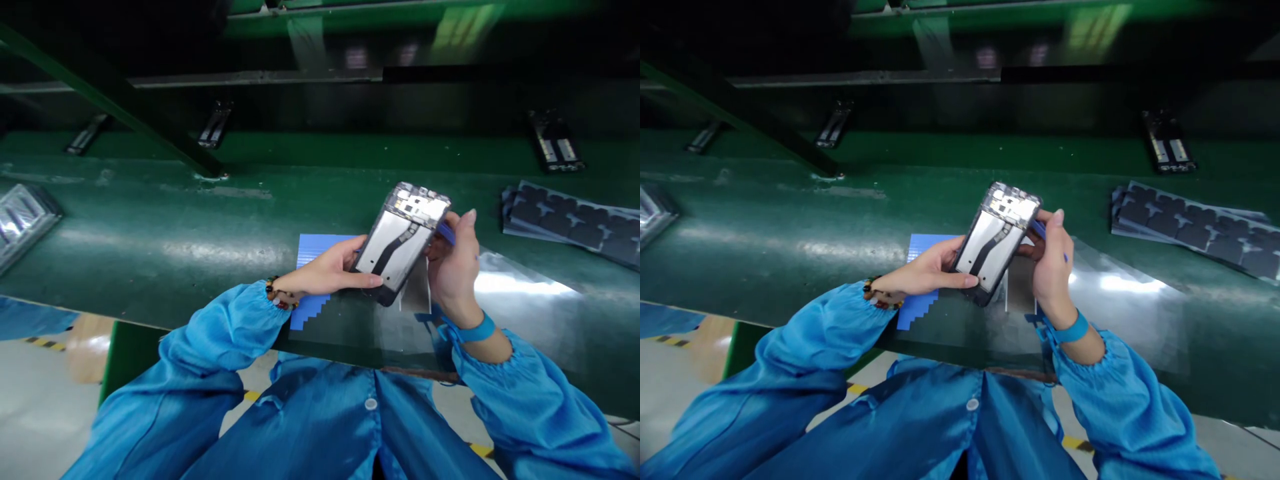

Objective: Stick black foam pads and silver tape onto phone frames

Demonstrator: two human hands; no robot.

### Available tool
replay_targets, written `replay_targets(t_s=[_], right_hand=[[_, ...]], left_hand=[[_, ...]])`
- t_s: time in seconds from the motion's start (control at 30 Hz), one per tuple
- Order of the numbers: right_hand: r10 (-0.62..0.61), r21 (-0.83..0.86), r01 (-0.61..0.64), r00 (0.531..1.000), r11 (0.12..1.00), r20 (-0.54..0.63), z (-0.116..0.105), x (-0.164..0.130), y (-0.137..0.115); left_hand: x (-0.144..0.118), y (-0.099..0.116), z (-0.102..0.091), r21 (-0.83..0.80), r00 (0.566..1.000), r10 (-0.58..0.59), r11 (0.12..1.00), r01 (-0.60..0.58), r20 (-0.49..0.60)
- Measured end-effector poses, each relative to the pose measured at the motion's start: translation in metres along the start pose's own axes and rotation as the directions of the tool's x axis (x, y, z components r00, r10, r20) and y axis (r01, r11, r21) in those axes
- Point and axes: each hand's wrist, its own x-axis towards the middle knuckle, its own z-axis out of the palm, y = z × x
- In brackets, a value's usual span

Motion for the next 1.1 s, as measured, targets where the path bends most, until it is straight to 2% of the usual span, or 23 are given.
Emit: replay_targets(t_s=[0.07, 0.1, 0.23, 0.33, 0.43, 0.5, 0.57, 0.63, 0.67, 0.73, 0.87, 1.1], right_hand=[[-0.108, -0.031, 0.105, 0.987, 0.994, -0.118, -0.001, 0.005, -0.002], [-0.132, -0.047, 0.127, 0.981, 0.991, -0.139, -0.001, 0.006, -0.003], [-0.136, -0.107, 0.128, 0.988, 0.986, -0.073, 0.003, 0.003, -0.003], [-0.168, -0.188, 0.156, 0.985, 0.97, -0.049, 0.006, -0.004, -0.002], [-0.299, -0.365, 0.272, 0.954, 0.89, -0.018, 0.007, -0.011, -0.002], [-0.437, -0.491, 0.43, 0.893, 0.758, 0.106, 0.007, -0.014, -0.002], [-0.551, -0.545, 0.62, 0.775, 0.565, 0.31, 0.006, -0.014, 0.0], [-0.595, -0.529, 0.756, 0.642, 0.385, 0.484, 0.005, -0.013, 0.005], [-0.597, -0.517, 0.793, 0.595, 0.324, 0.538, 0.005, -0.012, 0.007], [-0.58, -0.504, 0.822, 0.553, 0.263, 0.598, 0.006, -0.011, 0.012], [-0.561, -0.496, 0.828, 0.549, 0.263, 0.62, 0.008, -0.012, 0.016], [-0.527, -0.485, 0.777, 0.629, 0.401, 0.572, 0.009, -0.013, 0.016]], left_hand=[[0.001, 0.002, -0.005, -0.007, 0.994, 0.04, 0.999, -0.041, -0.1], [0.002, 0.002, -0.008, -0.005, 0.986, 0.052, 0.999, -0.053, -0.156], [0.005, 0.002, -0.016, 0.015, 0.941, 0.093, 0.995, -0.094, -0.326], [0.008, 0.003, -0.019, 0.008, 0.933, 0.102, 0.994, -0.106, -0.345], [0.009, 0.004, -0.019, -0.026, 0.946, 0.063, 0.997, -0.076, -0.319], [0.009, 0.003, -0.017, -0.057, 0.95, 0.038, 0.997, -0.058, -0.309], [0.008, 0.001, -0.015, -0.098, 0.951, 0.004, 0.995, -0.036, -0.309], [0.007, -0.001, -0.011, -0.14, 0.948, -0.037, 0.99, -0.008, -0.315], [0.007, -0.001, -0.008, -0.161, 0.945, -0.055, 0.987, 0.002, -0.322], [0.006, -0.003, -0.004, -0.211, 0.938, -0.079, 0.977, 0.007, -0.336], [0.006, -0.006, 0.003, -0.298, 0.929, -0.112, 0.955, 0.002, -0.354], [0.006, -0.01, 0.004, -0.284, 0.926, -0.126, 0.959, 0.022, -0.355]])
